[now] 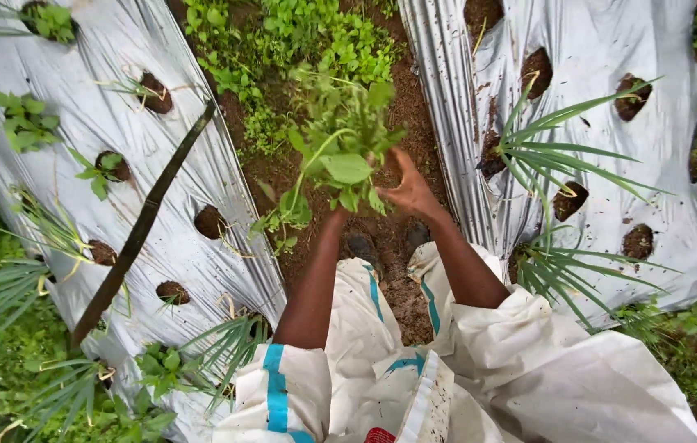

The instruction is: Manual weeding of a garden bed by pulling out unwanted plants by hand and using a small hand hoe.

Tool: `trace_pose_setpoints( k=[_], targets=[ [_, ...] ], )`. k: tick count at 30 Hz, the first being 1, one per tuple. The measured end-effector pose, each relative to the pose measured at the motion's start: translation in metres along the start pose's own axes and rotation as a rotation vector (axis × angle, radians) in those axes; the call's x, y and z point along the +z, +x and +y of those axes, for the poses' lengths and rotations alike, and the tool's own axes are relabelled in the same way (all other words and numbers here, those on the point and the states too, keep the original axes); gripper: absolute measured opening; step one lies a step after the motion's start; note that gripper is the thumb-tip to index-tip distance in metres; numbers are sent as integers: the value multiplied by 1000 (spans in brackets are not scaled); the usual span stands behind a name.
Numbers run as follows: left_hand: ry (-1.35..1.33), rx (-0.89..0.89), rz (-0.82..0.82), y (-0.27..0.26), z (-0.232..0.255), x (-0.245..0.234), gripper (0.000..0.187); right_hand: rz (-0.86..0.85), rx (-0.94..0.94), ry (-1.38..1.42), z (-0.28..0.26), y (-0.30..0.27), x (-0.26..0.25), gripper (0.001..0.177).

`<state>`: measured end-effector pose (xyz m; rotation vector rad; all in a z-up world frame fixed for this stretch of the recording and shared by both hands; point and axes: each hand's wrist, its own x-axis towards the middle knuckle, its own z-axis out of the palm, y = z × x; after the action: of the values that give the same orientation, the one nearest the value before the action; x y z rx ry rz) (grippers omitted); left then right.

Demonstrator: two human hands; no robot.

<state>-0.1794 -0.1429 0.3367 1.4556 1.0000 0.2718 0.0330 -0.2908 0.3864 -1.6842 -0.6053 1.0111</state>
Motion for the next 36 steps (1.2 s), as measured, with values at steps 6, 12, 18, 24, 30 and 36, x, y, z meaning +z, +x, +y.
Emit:
trace_pose_setpoints(
  k=[6,12,18,24,30,36],
  targets=[
    [293,-16,-309,-56,38,45,59,-106,355,-118,106,-65,-12,87],
    [480,-271,-631,-84,175,70,62,55,310,64,129,-126,-29,84],
    [71,-324,-544,-72,113,94,57,280,273,315,164,-136,-1,80],
    [-392,-425,-431,-16,-99,105,52,547,213,585,206,-168,63,76],
    [-64,-93,-1033,-66,103,120,87,862,114,818,254,-216,94,72],
    [92,-118,-1160,-90,82,134,65,1070,2,1042,296,-274,105,68]
  ],
)
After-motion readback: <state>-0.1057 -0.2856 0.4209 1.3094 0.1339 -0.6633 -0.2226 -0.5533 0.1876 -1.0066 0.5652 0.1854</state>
